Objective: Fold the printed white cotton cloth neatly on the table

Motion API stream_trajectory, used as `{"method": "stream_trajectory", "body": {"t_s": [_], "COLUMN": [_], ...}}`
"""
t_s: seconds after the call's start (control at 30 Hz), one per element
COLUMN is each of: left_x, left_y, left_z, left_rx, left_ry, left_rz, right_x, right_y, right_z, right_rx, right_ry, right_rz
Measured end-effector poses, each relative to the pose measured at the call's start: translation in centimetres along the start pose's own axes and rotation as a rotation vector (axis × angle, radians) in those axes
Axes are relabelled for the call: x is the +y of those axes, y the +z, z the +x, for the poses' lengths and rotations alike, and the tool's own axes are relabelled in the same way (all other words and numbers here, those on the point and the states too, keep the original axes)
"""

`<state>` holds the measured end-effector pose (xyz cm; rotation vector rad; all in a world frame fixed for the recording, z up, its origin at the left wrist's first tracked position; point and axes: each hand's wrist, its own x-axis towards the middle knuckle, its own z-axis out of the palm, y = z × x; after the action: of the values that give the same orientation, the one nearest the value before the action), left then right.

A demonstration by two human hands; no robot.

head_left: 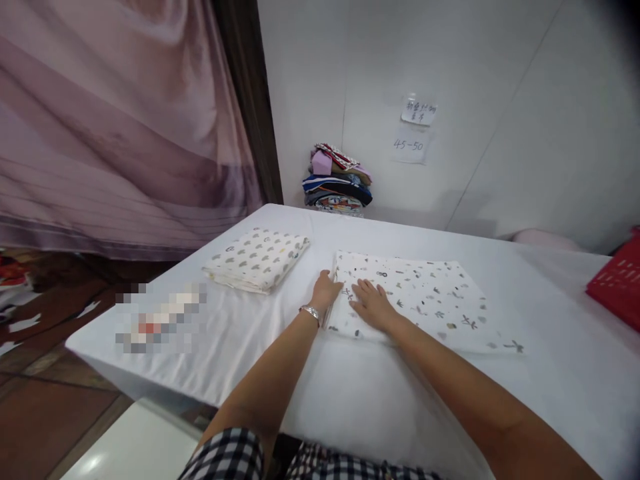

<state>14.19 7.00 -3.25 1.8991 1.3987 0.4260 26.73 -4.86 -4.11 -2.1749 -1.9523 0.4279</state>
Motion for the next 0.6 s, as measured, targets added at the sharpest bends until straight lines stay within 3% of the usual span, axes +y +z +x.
{"method": "stream_trajectory", "body": {"t_s": [0.2,0.33,0.47,0.6], "left_x": [-1.0,-1.5,-1.7,-1.7], "left_y": [-0.5,-0.3,-0.3,-0.3], "left_z": [-0.2,0.2,0.5,0.7], "left_rx": [0.059,0.121,0.113,0.095], "left_ry": [0.078,0.125,0.144,0.146], "left_rz": [0.033,0.073,0.083,0.123], "right_x": [-2.8,-2.1,1.8,9.9], "right_y": [1.0,0.4,-1.3,-1.8], "right_z": [-0.3,-2.1,-7.5,-15.8], "right_rx": [0.013,0.012,0.009,0.148], "right_ry": [-0.089,-0.094,0.008,0.317], "right_rz": [0.057,0.069,0.056,-0.056]}}
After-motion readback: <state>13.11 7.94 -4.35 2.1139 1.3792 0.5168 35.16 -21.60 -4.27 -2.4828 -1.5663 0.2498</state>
